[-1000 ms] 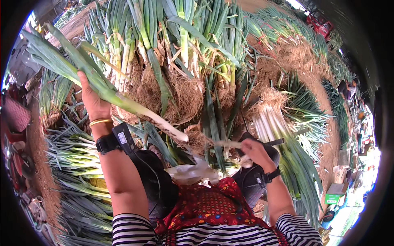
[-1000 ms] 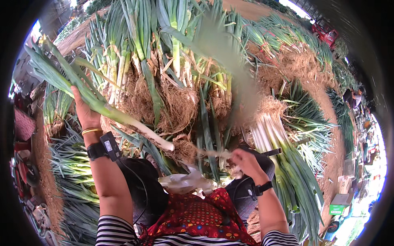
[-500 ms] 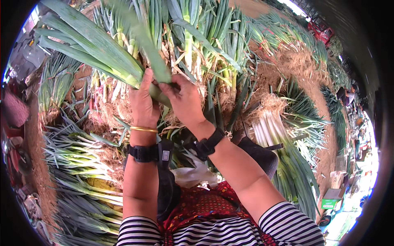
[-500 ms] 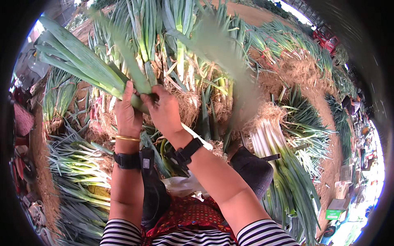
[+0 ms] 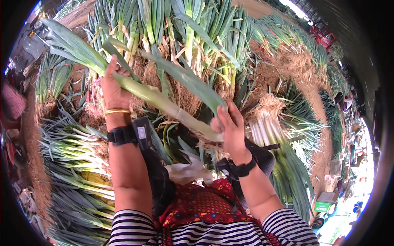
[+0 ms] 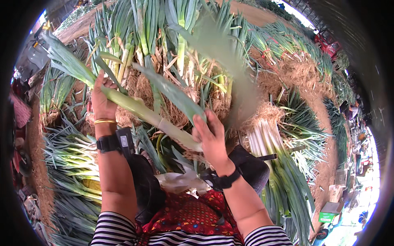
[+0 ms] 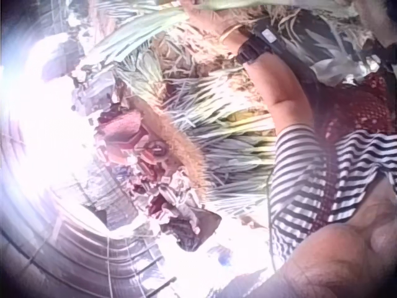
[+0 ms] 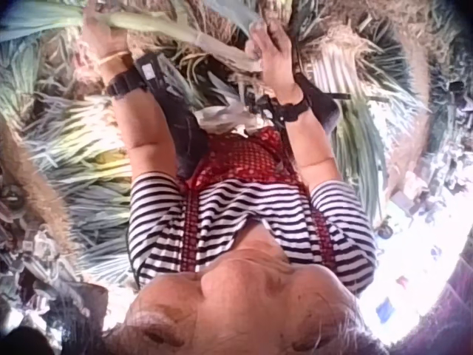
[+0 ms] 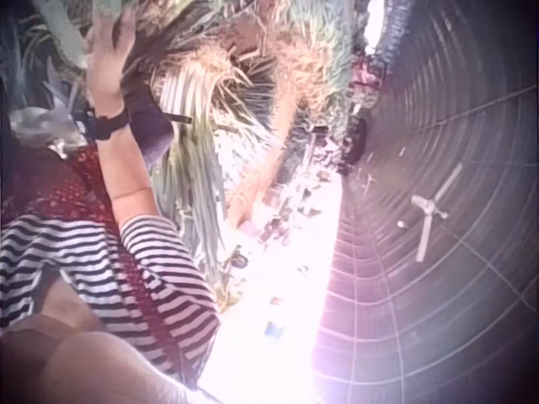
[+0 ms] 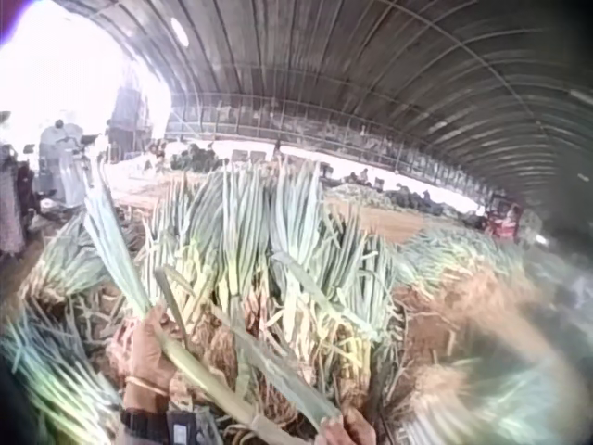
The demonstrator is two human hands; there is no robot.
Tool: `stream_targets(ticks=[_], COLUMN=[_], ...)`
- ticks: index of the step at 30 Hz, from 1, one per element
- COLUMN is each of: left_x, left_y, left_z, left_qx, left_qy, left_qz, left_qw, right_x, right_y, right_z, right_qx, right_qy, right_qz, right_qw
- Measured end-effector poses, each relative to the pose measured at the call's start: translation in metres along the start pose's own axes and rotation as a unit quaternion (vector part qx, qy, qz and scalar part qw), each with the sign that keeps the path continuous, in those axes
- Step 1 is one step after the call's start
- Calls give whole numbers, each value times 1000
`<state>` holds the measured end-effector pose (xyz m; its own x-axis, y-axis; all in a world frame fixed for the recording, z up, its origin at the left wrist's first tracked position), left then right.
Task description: The person pulls a leek from a pile, peels away the outer layers by hand, and wipes the white stalk. They then place the leek onto a separate stack and repeat the process with another leek.
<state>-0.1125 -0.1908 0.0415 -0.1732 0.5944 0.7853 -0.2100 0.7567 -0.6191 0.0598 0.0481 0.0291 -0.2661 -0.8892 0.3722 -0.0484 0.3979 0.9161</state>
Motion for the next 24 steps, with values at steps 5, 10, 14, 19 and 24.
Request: stream_targets(ticks=[5, 10, 14, 19, 24], left_x=[-24, -20, -20, -18, 13], left_y=[-16, -15, -26, -45, -20], left_z=[26, 18, 20, 18, -18], left_qx=[51, 59, 69, 61, -5], left_qy=[9, 31, 39, 142, 229], left_qz=[24, 32, 53, -10, -101], left_qw=[998, 997, 995, 988, 968], right_x=[-48, -85, -135, -127, -10], right_y=[-17, -63, -90, -75, -17], right_z=[-45, -57, -61, -53, 8], right_qx=[-93, -39, 169, 143, -141], right_qy=[6, 62, 123, 188, 42], right_qz=[-476, -656, -713, -772, -530], right_qw=[875, 751, 669, 590, 835])
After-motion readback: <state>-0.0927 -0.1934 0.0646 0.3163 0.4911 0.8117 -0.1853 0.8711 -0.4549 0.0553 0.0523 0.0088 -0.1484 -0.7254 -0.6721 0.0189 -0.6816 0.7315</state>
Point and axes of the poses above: each hand's wrist, its own z-axis towards the middle knuckle, its own x-axis out of the palm, y = z × x, the point moved 4 cm from there along z, towards the middle knuckle, and after that the axes turned 9 degrees about x, right-handed, at the moved point
